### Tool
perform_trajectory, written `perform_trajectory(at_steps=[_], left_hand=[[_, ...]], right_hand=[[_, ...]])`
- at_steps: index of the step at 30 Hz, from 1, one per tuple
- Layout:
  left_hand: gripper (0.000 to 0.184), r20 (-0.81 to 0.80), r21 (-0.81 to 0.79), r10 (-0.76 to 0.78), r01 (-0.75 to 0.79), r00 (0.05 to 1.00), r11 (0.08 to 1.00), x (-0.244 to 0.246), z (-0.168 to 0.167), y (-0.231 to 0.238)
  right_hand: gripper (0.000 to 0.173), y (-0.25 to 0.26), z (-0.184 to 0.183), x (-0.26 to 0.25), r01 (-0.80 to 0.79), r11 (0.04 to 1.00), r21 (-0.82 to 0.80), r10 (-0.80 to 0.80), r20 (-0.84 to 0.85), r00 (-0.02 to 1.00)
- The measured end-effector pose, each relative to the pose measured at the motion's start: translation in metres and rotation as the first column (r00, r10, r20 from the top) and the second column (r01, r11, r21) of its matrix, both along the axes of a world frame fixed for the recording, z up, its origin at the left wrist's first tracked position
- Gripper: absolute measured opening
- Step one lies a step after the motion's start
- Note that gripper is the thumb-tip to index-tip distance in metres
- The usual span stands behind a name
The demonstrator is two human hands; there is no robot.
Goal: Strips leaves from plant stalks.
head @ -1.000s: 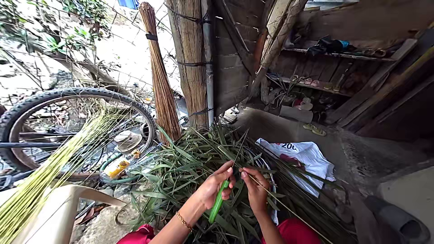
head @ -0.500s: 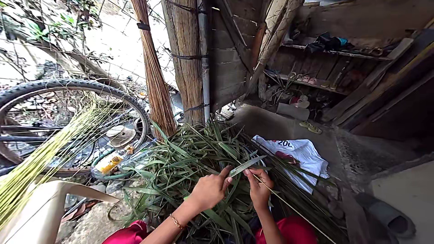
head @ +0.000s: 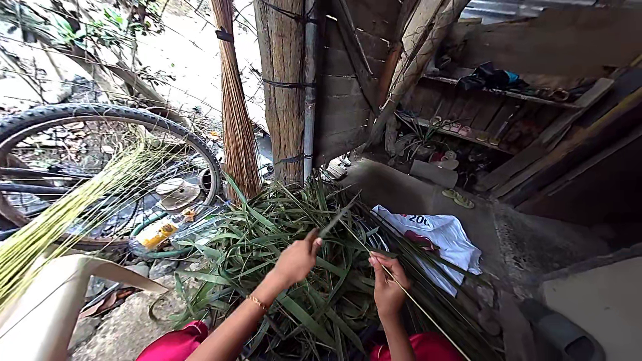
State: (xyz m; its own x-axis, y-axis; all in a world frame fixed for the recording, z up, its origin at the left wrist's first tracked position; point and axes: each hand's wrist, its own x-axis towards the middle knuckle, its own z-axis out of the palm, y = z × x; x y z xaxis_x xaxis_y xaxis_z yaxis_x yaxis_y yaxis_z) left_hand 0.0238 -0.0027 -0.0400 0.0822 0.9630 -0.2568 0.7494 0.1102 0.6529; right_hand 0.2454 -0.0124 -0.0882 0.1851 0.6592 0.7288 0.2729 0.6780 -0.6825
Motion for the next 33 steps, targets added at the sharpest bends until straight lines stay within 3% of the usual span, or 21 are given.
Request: perform_trajectory(at_steps=[4,7,11,16,21,26,29,31,33], left_hand=[[0.056,-0.014,0.041,-0.271,0.271,0.963,0.962,0.035,0.014,-0.037],[0.056,-0.122,0.009,-0.288,0.291,0.95,0.957,0.041,0.021,-0.036],[0.057,-0.249,0.034,-0.245,0.261,0.937,0.965,0.041,0.019,-0.03],[0.058,-0.253,-0.038,-0.005,-0.005,0.968,0.999,0.007,0.002,0.009],[0.057,-0.098,0.019,-0.067,0.069,0.993,0.997,0.025,0.018,-0.017],[0.059,-0.077,-0.009,0.12,-0.121,0.99,0.993,0.016,0.002,0.001],[0.056,0.001,0.124,-0.062,0.061,0.998,0.99,0.021,0.019,-0.017],[0.056,-0.079,0.135,-0.237,0.246,0.968,0.96,0.039,0.031,-0.036],[0.056,-0.149,0.119,-0.295,0.313,0.944,0.942,0.051,0.037,-0.045]], right_hand=[[0.008,0.001,0.002,-0.012,-0.046,0.993,-0.107,0.018,-0.252,0.968],[0.015,-0.001,0.008,-0.015,-0.116,0.975,-0.191,0.017,-0.456,0.89],[0.014,0.001,0.005,-0.021,-0.139,0.959,-0.245,-0.005,-0.507,0.862],[0.013,-0.006,0.012,-0.012,-0.111,0.982,-0.153,0.035,-0.426,0.904],[0.015,-0.002,0.011,-0.006,-0.071,0.994,-0.079,0.037,-0.373,0.927],[0.014,-0.003,0.02,0.005,0.003,0.999,0.037,0.008,-0.301,0.954],[0.009,0.005,0.01,0.012,0.026,0.994,0.102,-0.012,-0.133,0.991],[0.008,0.006,0.002,0.009,0.037,0.988,0.147,-0.029,-0.062,0.998],[0.008,0.003,0.001,0.005,0.056,0.977,0.206,-0.05,-0.034,0.998]])
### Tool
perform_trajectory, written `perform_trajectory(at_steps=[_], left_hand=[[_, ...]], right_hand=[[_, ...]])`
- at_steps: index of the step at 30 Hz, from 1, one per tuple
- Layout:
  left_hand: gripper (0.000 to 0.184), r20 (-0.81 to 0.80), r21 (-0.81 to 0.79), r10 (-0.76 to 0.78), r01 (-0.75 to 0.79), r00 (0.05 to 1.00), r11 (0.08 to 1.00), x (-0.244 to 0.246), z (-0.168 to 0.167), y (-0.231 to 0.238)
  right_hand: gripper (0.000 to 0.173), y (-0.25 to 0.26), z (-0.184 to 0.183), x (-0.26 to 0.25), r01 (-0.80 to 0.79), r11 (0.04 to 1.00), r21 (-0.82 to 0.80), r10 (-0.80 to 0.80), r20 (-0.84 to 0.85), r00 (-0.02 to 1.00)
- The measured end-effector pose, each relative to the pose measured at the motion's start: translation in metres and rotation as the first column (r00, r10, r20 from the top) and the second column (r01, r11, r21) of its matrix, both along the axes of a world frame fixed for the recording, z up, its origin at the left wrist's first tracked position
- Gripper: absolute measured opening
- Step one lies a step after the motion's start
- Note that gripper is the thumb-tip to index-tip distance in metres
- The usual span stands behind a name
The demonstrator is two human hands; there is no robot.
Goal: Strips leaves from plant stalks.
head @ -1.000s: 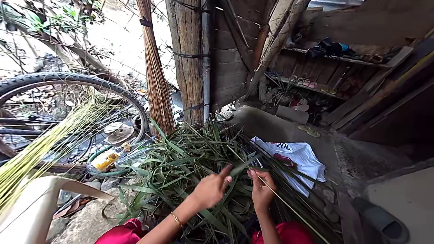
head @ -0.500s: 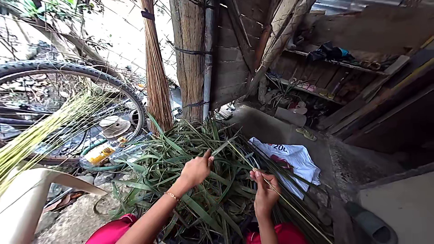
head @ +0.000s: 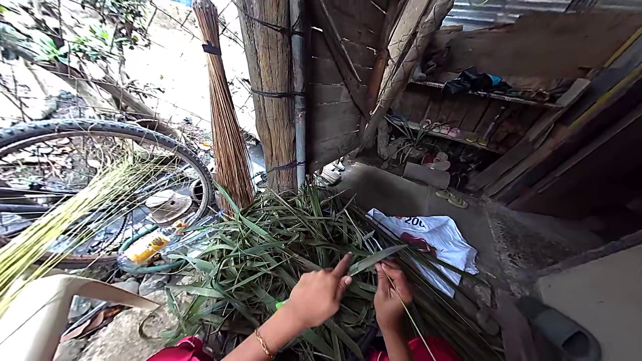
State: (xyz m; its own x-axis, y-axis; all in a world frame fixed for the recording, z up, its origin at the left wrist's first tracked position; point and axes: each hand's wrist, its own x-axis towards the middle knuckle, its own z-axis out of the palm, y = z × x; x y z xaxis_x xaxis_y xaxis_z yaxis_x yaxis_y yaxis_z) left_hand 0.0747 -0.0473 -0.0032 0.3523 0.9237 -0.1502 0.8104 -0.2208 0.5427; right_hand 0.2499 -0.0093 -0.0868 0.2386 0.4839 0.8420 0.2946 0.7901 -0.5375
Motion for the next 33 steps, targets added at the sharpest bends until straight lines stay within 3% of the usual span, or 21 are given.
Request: perform_trajectory(at_steps=[6,15,17,19,23,27,33], left_hand=[[0.056,-0.068,-0.027,0.109,-0.111,0.992,0.993,-0.027,0.009,0.021],[0.058,-0.131,-0.073,0.4,-0.411,0.907,0.909,-0.061,-0.004,0.059],[0.057,-0.031,-0.035,0.38,-0.381,0.924,0.924,-0.059,0.001,0.049],[0.057,0.082,0.006,0.246,-0.247,0.966,0.969,-0.044,0.003,0.031],[0.057,0.056,-0.032,-0.007,0.008,0.998,0.999,-0.005,-0.002,0.005],[0.058,-0.046,-0.011,0.013,-0.014,0.999,1.0,-0.007,-0.001,0.013],[0.058,-0.133,0.035,0.057,-0.052,0.99,0.998,-0.009,-0.013,0.026]], right_hand=[[0.013,-0.001,-0.002,0.0,-0.121,0.991,0.063,0.119,0.04,0.992],[0.012,-0.01,0.006,0.001,-0.085,0.993,0.084,0.074,0.122,0.99],[0.013,-0.006,0.004,0.004,-0.063,0.996,0.06,0.059,0.064,0.996],[0.014,-0.002,0.002,0.006,-0.071,0.997,0.024,0.071,-0.008,0.997],[0.017,-0.007,0.009,-0.003,-0.122,0.986,-0.115,0.093,-0.234,0.968],[0.019,-0.008,0.012,-0.009,-0.258,0.94,-0.224,0.135,-0.45,0.883],[0.017,-0.005,0.012,-0.017,-0.305,0.905,-0.298,0.102,-0.542,0.834]])
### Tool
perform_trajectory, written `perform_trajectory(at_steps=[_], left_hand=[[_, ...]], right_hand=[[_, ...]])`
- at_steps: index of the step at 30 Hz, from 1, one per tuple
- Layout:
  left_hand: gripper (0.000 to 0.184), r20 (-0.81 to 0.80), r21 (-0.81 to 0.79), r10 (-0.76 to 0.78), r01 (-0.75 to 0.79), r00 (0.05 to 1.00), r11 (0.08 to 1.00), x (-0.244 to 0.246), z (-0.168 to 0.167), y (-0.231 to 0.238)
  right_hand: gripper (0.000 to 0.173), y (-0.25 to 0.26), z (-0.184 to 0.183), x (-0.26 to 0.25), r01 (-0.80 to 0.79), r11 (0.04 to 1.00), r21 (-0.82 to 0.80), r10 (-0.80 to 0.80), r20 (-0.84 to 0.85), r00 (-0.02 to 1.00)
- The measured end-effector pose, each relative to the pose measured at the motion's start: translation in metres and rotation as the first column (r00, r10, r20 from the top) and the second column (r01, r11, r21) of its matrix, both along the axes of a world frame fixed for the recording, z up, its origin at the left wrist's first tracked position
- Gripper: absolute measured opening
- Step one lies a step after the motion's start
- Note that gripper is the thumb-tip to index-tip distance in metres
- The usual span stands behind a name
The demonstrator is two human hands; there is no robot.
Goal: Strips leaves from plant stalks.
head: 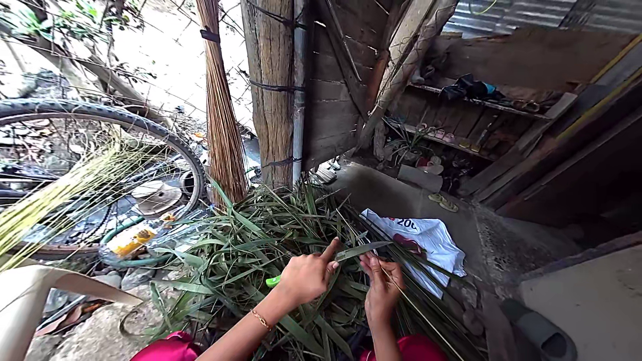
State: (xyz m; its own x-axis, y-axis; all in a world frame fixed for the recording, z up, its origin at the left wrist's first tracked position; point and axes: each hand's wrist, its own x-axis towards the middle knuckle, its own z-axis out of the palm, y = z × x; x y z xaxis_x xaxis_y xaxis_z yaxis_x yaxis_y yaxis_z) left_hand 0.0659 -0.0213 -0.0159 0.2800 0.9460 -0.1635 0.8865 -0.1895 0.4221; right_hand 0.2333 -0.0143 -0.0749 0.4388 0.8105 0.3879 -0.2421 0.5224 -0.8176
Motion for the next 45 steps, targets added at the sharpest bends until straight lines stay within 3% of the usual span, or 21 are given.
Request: perform_trajectory(at_steps=[4,9,11,14,16,18,23,29,34,36,38,41,45], left_hand=[[0.058,-0.012,0.004,0.074,-0.074,0.997,0.997,-0.004,-0.006,0.009],[0.06,-0.028,-0.098,0.376,-0.377,0.926,0.921,-0.043,-0.016,0.04],[0.059,0.023,-0.105,0.437,-0.433,0.899,0.895,-0.052,-0.012,0.041],[0.058,0.147,-0.062,0.346,-0.341,0.927,0.938,-0.031,0.003,0.013],[0.059,0.14,-0.071,0.201,-0.193,0.97,0.979,-0.009,0.007,-0.009],[0.059,0.1,-0.094,0.151,-0.142,0.983,0.985,-0.001,0.003,-0.012],[0.059,0.03,-0.116,0.31,-0.305,0.95,0.945,-0.032,0.0,0.012],[0.059,0.043,-0.118,0.209,-0.203,0.977,0.972,-0.014,0.002,-0.009],[0.06,0.01,-0.158,0.482,-0.474,0.876,0.866,-0.064,-0.023,0.029],[0.059,0.1,-0.156,0.473,-0.455,0.876,0.877,-0.065,-0.013,0.022],[0.057,0.192,-0.137,0.33,-0.308,0.924,0.941,-0.047,0.0,-0.001],[0.057,0.177,-0.144,0.139,-0.114,0.974,0.983,-0.025,0.006,-0.019],[0.058,0.093,-0.155,0.338,-0.322,0.937,0.934,-0.056,-0.006,0.008]], right_hand=[[0.017,-0.002,0.001,-0.005,-0.017,0.999,-0.037,0.016,-0.036,0.999],[0.018,-0.01,0.003,-0.006,-0.018,0.999,0.03,0.018,0.008,1.0],[0.018,-0.012,0.008,-0.003,-0.008,0.999,0.034,0.007,0.025,1.0],[0.017,-0.007,0.006,-0.001,0.019,1.0,0.001,-0.019,0.017,1.0],[0.017,-0.005,0.005,-0.003,0.021,1.0,-0.023,-0.021,-0.007,1.0],[0.017,-0.004,0.008,-0.004,0.007,0.999,-0.033,-0.008,-0.035,0.999],[0.017,-0.007,0.007,-0.004,-0.021,0.998,-0.061,0.018,-0.06,0.998],[0.017,-0.008,0.003,-0.005,-0.027,0.999,-0.045,0.027,-0.014,1.0],[0.016,-0.006,0.005,0.009,0.011,0.999,0.034,-0.014,0.102,0.995],[0.016,-0.002,-0.001,0.014,0.018,0.992,0.128,-0.046,0.22,0.974],[0.014,0.001,-0.011,0.015,0.003,0.974,0.227,-0.082,0.338,0.938],[0.01,0.003,-0.02,0.012,-0.047,0.934,0.354,-0.122,0.439,0.89],[0.014,-0.002,-0.013,0.016,-0.068,0.91,0.408,-0.115,0.408,0.906]])
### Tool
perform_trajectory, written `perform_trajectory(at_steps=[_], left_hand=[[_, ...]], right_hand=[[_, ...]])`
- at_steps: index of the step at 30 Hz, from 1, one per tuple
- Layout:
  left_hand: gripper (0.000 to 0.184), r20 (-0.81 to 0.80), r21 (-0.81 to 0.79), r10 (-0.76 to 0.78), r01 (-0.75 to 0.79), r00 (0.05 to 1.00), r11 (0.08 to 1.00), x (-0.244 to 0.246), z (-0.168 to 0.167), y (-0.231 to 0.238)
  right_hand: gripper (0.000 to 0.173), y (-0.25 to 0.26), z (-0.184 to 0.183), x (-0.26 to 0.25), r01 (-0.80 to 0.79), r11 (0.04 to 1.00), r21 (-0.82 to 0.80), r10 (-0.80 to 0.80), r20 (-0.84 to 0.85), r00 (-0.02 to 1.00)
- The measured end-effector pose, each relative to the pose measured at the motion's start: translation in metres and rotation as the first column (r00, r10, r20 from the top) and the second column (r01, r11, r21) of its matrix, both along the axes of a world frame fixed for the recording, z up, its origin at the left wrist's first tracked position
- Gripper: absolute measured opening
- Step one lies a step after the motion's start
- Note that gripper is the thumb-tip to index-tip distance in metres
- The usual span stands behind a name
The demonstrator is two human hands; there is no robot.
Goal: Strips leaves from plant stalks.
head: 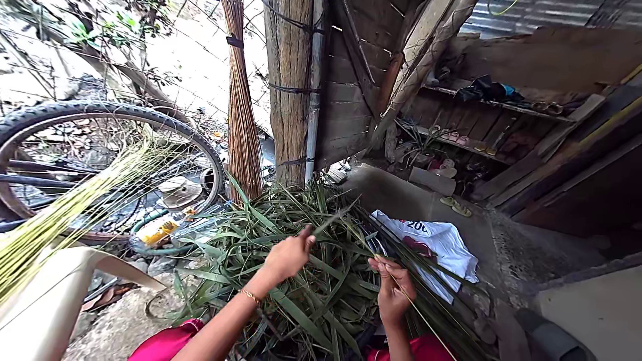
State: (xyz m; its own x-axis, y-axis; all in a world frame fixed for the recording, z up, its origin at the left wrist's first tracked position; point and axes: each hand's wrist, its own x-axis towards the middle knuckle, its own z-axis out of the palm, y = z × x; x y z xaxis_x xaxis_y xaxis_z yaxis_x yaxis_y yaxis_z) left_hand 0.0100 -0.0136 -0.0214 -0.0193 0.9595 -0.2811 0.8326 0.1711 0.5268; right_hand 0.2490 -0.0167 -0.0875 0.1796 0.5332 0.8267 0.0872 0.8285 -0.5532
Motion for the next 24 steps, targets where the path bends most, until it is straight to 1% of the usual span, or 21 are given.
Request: perform_trajectory(at_steps=[2,3,5,6,7,8,9,11,13,14,15,16,17,18,19,20,22,23,24], left_hand=[[0.058,0.006,0.017,0.069,-0.069,0.998,0.997,-0.008,0.002,0.001],[0.058,0.028,0.048,0.06,-0.062,0.998,0.997,-0.003,0.007,-0.007],[0.057,0.079,0.109,-0.052,0.044,0.995,0.993,0.015,0.015,-0.027],[0.057,0.091,0.113,-0.123,0.112,0.988,0.987,0.023,0.015,-0.033],[0.058,0.079,0.086,-0.156,0.149,0.985,0.985,0.028,0.013,-0.035],[0.058,0.048,0.055,-0.133,0.131,0.99,0.99,0.029,0.009,-0.031],[0.059,0.008,0.03,-0.062,0.061,0.998,0.998,0.024,0.002,-0.023],[0.062,-0.063,-0.015,0.124,-0.126,0.99,0.992,0.002,-0.01,0.001],[0.064,-0.036,0.021,0.265,-0.264,0.964,0.964,-0.015,-0.004,0.008],[0.066,0.011,0.073,0.294,-0.294,0.956,0.953,-0.015,0.007,0.0],[0.069,0.056,0.135,0.286,-0.291,0.957,0.947,-0.012,0.018,-0.01],[0.075,0.076,0.197,0.241,-0.251,0.968,0.948,-0.005,0.025,-0.022],[0.08,0.051,0.261,0.164,-0.171,0.985,0.95,0.004,0.026,-0.032],[0.083,0.001,0.316,0.081,-0.077,0.997,0.946,0.013,0.023,-0.04],[0.081,-0.029,0.36,0.01,0.001,1.0,0.933,0.02,0.018,-0.045],[0.074,-0.041,0.383,-0.047,0.059,0.998,0.922,0.025,0.015,-0.049],[0.053,-0.056,0.396,-0.097,0.112,0.994,0.911,0.025,0.019,-0.056],[0.046,-0.059,0.403,-0.087,0.103,0.994,0.909,0.021,0.026,-0.06],[0.04,-0.064,0.432,-0.054,0.077,0.997,0.898,0.014,0.033,-0.066]], right_hand=[[0.015,0.002,0.002,0.003,0.013,1.0,-0.014,-0.013,-0.017,1.0],[0.016,0.004,0.001,0.004,0.025,0.999,-0.024,-0.026,-0.015,1.0],[0.016,0.006,-0.001,0.003,0.026,0.999,-0.041,-0.027,-0.012,1.0],[0.016,0.005,0.0,0.0,0.009,0.999,-0.046,-0.011,-0.028,1.0],[0.016,0.003,0.003,-0.002,-0.02,0.998,-0.06,0.016,-0.054,0.998],[0.017,0.0,0.007,-0.004,-0.054,0.996,-0.077,0.047,-0.088,0.995],[0.017,-0.003,0.011,-0.004,-0.08,0.992,-0.095,0.069,-0.114,0.991],[0.016,-0.009,0.019,0.002,-0.105,0.986,-0.129,0.087,-0.134,0.987],[0.012,-0.011,0.025,0.009,-0.111,0.977,-0.183,0.096,-0.087,0.992],[0.01,-0.012,0.027,0.01,-0.12,0.961,-0.249,0.108,-0.058,0.992],[0.008,-0.012,0.027,0.008,-0.143,0.929,-0.343,0.132,-0.053,0.99],[0.008,-0.013,0.026,0.003,-0.183,0.876,-0.446,0.166,-0.078,0.983],[0.01,-0.015,0.026,-0.005,-0.242,0.807,-0.539,0.203,-0.132,0.97],[0.013,-0.019,0.026,-0.014,-0.311,0.732,-0.607,0.235,-0.203,0.95],[0.016,-0.022,0.029,-0.024,-0.376,0.669,-0.641,0.255,-0.276,0.927],[0.017,-0.026,0.034,-0.032,-0.426,0.627,-0.652,0.263,-0.338,0.904],[0.017,-0.027,0.04,-0.04,-0.483,0.589,-0.648,0.256,-0.418,0.872],[0.017,-0.024,0.043,-0.039,-0.492,0.579,-0.65,0.243,-0.439,0.865],[0.022,-0.021,0.046,-0.035,-0.489,0.576,-0.655,0.229,-0.446,0.866]])
